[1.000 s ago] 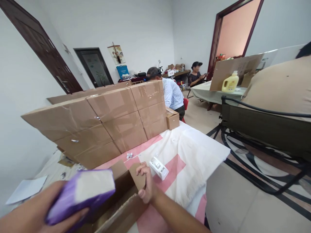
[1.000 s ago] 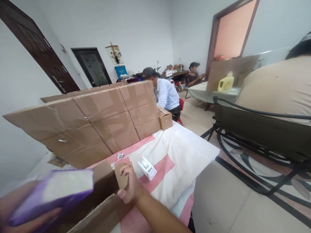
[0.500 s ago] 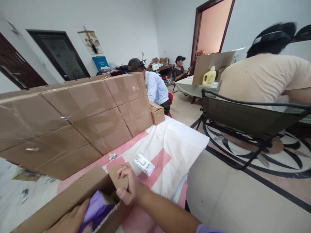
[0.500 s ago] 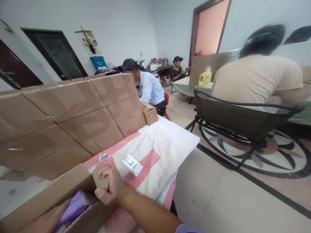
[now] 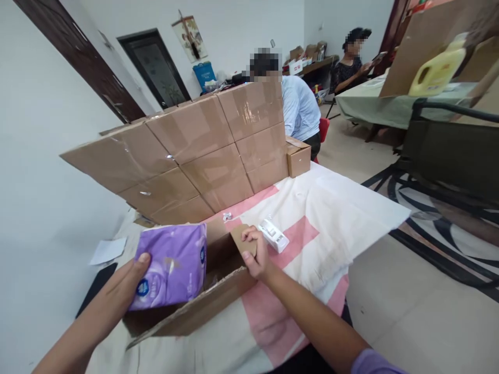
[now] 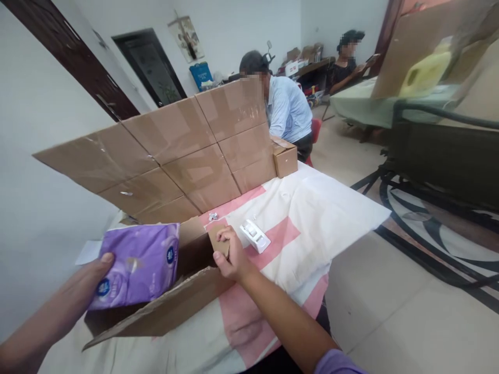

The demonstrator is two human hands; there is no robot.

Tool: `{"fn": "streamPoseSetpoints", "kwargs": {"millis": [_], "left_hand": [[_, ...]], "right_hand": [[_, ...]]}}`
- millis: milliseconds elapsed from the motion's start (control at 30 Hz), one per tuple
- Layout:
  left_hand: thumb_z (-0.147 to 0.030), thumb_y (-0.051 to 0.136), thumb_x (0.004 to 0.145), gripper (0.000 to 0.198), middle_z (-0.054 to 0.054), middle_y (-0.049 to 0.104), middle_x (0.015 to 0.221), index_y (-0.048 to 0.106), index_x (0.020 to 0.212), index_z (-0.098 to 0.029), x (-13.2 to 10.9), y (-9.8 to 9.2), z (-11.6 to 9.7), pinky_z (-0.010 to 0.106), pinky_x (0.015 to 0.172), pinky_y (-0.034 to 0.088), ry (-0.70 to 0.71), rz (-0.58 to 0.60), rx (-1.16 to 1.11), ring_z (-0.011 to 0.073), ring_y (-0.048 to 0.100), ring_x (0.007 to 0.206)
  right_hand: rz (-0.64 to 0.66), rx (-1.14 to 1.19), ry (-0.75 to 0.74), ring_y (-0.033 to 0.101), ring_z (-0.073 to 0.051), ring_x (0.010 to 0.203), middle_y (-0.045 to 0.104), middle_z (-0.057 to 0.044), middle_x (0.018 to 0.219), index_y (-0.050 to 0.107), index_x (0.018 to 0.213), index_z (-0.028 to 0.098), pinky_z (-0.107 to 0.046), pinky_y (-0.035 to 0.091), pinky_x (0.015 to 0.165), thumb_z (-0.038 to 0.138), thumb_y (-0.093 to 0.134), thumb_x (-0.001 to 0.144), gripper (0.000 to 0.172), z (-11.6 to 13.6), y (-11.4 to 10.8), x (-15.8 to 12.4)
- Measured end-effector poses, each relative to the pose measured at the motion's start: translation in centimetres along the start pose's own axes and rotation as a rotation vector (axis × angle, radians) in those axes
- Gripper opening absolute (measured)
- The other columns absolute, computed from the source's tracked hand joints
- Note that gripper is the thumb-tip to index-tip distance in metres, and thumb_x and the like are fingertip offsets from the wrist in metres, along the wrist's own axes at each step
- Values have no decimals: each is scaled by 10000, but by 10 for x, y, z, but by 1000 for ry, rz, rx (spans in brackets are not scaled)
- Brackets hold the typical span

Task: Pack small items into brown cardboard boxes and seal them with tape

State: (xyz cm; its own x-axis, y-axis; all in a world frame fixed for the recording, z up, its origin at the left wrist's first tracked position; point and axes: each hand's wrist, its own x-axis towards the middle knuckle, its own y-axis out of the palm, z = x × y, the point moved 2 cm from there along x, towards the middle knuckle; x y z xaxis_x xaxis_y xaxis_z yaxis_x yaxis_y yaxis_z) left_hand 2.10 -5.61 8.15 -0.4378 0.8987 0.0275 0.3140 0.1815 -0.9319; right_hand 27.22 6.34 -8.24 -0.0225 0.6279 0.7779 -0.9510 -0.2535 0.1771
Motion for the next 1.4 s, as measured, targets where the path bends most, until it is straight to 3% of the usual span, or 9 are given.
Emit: {"fn": "streamPoseSetpoints", "kwargs": {"millis": [133,400,467,700,967,1133,1233,1333,1400], "left_hand": [[-712,466,887,630,-14,703,1304,681,1291,-279,-1,2,-6,410,1134,450,-50,125,-230,290,553,1334],[-655,535,867,506,36,784,992,792,969,-231,21,14,-33,312,880,567,282,382,-163,263,713,930],[-617,522,880,472,41,785,994,783,893,-224,23,23,-36,321,893,553,323,367,-119,263,711,930],[-459,548,879,305,23,793,990,756,969,-255,19,52,-34,319,810,540,294,279,-36,239,729,897],[-290,444,968,309,131,764,961,715,1099,-217,7,75,-72,365,708,519,509,234,634,302,728,831],[-136,479,886,361,92,770,1018,705,1145,-248,5,96,-84,321,751,508,623,505,438,258,722,875],[-165,469,881,391,73,774,1033,701,1182,-256,9,89,-84,321,753,515,583,589,332,244,714,858],[-313,540,909,353,52,757,1140,684,1231,-295,5,60,-68,342,870,524,547,503,135,243,704,981],[-392,598,898,306,41,757,1087,697,1169,-291,-7,41,-41,351,913,522,447,212,-72,238,696,984]], "right_hand": [[24,0,18,518,-247,945,469,-66,984,370,1069,244,-479,452,876,309,507,868,252,2,0,0],[28,19,-18,527,-245,917,483,-62,973,387,1075,253,-460,457,841,329,483,897,216,3,1,3],[31,31,-17,527,-244,909,487,-61,966,397,1073,253,-456,459,835,332,476,906,200,3,2,4],[58,60,3,523,-243,948,490,-64,994,402,1093,253,-457,455,870,309,489,921,200,0,3,2],[66,23,3,537,-242,953,508,-68,1004,410,1096,250,-453,467,872,305,480,929,189,4,2,4],[74,8,32,558,-247,997,515,-76,1032,420,1112,249,-460,482,890,296,474,935,191,2,1,3],[86,-28,37,568,-266,1063,529,-94,1072,430,1160,248,-483,488,923,320,472,945,231,2,2,2],[15,-45,26,584,-294,1133,485,-148,1278,411,1312,255,-475,517,885,442,516,939,430,7,-1,2],[-79,13,60,616,-294,1124,423,-165,1408,347,1414,284,-434,541,796,548,509,942,565,12,-7,5]]}}
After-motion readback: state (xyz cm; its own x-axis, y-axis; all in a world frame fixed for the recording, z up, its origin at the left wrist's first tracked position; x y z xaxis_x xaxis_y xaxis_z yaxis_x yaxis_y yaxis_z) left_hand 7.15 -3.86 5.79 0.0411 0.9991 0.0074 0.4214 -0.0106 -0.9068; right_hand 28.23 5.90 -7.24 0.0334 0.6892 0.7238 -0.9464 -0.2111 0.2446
